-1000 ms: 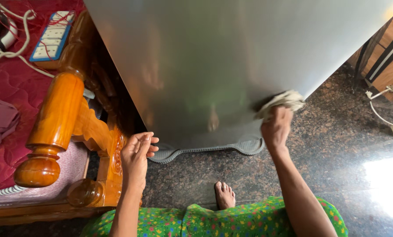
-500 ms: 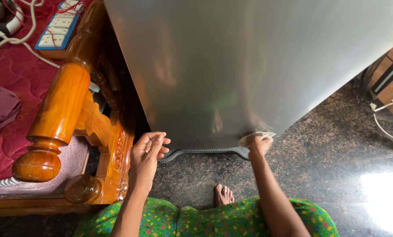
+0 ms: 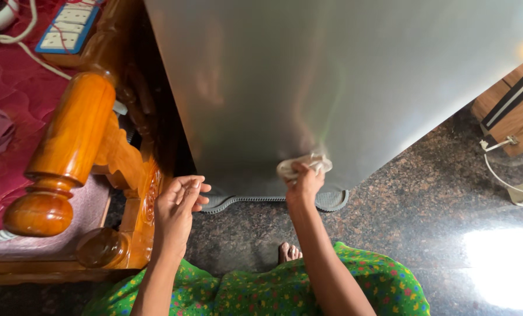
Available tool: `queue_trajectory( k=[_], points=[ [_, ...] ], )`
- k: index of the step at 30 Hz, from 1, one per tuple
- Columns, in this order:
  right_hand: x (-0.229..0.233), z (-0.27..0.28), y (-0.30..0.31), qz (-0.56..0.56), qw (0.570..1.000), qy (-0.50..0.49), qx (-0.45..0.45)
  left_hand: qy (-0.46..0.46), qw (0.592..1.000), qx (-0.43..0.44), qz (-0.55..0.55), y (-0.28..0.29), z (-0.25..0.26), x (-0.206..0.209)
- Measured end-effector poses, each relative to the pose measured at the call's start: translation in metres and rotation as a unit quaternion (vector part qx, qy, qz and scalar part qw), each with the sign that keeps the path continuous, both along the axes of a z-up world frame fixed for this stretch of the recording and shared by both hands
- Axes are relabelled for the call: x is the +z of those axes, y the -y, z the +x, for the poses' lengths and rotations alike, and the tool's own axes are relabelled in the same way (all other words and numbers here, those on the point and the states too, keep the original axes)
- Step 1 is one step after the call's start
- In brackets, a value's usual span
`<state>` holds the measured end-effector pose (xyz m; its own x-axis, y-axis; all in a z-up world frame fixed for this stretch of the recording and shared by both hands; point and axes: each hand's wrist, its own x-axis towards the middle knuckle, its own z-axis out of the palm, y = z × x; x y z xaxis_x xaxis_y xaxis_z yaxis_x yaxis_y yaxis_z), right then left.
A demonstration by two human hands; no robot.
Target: The person wipes the exterior surface of a stainless steel refrigerator with a cloth. They move the cloth in circular and vertical motions across the door, covering different areas from top to bottom.
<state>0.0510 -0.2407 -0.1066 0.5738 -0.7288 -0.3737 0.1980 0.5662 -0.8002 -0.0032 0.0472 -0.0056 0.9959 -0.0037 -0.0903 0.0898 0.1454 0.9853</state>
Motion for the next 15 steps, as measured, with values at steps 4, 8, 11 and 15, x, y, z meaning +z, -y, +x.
queue_trajectory(
  k=[4, 8, 11, 15],
  points=[
    [0.094, -0.014, -0.024, -0.204, 0.973, 0.110, -0.002, 0.011, 1.000, 0.001, -0.015, -0.006, -0.003, 0.008],
    [0.157, -0.011, -0.042, -0.404, 0.893, 0.199, -0.016, 0.013, 1.000, 0.003, -0.011, -0.003, -0.003, 0.009],
    [0.191, -0.003, -0.065, -0.582, 0.791, 0.180, -0.062, 0.012, 1.000, 0.000, -0.008, 0.002, -0.004, 0.007],
    [0.207, 0.007, -0.088, -0.794, 0.583, 0.150, -0.087, 0.023, 0.999, -0.001, -0.024, 0.007, -0.002, 0.003]
  ],
)
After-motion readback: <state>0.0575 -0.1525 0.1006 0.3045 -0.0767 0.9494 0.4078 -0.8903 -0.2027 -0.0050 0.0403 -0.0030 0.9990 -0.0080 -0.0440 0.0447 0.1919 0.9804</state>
